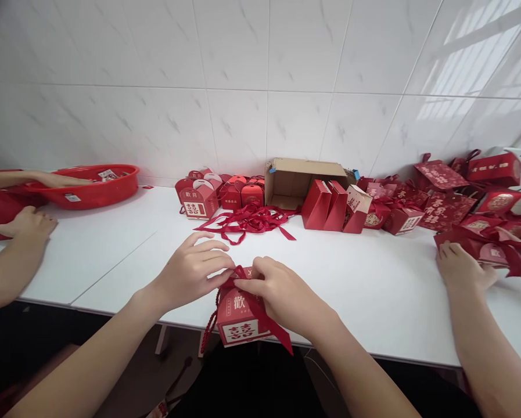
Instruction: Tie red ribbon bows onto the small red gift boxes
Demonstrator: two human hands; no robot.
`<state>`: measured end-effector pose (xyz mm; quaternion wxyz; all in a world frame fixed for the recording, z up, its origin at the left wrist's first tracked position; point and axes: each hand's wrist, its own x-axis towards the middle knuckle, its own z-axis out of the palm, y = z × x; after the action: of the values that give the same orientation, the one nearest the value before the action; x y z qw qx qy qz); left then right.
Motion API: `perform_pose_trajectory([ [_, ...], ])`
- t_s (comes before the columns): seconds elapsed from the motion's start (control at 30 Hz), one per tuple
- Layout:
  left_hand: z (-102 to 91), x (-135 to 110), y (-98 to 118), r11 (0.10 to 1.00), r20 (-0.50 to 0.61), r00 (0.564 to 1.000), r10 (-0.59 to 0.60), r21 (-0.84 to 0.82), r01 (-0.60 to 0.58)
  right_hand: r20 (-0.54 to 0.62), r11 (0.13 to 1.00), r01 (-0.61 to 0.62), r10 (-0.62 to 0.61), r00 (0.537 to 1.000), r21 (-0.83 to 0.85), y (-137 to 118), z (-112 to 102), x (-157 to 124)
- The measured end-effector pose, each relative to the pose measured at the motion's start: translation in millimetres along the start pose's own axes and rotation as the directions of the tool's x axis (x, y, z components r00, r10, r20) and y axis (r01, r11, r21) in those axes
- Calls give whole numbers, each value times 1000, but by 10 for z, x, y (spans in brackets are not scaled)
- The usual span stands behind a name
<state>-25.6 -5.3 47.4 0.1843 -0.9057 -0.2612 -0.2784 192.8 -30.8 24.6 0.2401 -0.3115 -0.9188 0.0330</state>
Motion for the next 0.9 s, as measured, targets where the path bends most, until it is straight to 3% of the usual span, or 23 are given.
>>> perform_pose_trajectory([
  [0.1, 46, 4, 24, 999, -35, 998, -46, 9, 47, 8, 1000, 5, -4, 1000, -18, 27, 42, 4],
  [0.17, 70, 6, 45, 987, -26, 992, -125, -108, 122, 1, 1000, 10, -10, 1000, 13, 44, 66, -1],
  [0.27, 87, 10, 78, 901, 90, 965, -245, -345, 261, -16, 996, 10, -9, 1000, 90, 61, 83, -19],
  [0.37, 96, 12, 100, 832, 187, 941, -283, -441, 338, -15, 986, 12, -9, 1000, 167, 85, 85, -40],
  [0.57, 140, 25, 132, 882, 112, 961, -252, -382, 276, -43, 952, 102, -94, 995, 287, 192, 98, -56],
  [0.73, 164, 43, 142, 891, 104, 968, -227, -379, 250, -102, 957, 171, -151, 983, 236, 209, 80, -46],
  [0.9, 168, 43, 81, 899, 110, 976, -190, -380, 218, -73, 986, 106, -98, 993, 125, 172, 36, -45],
])
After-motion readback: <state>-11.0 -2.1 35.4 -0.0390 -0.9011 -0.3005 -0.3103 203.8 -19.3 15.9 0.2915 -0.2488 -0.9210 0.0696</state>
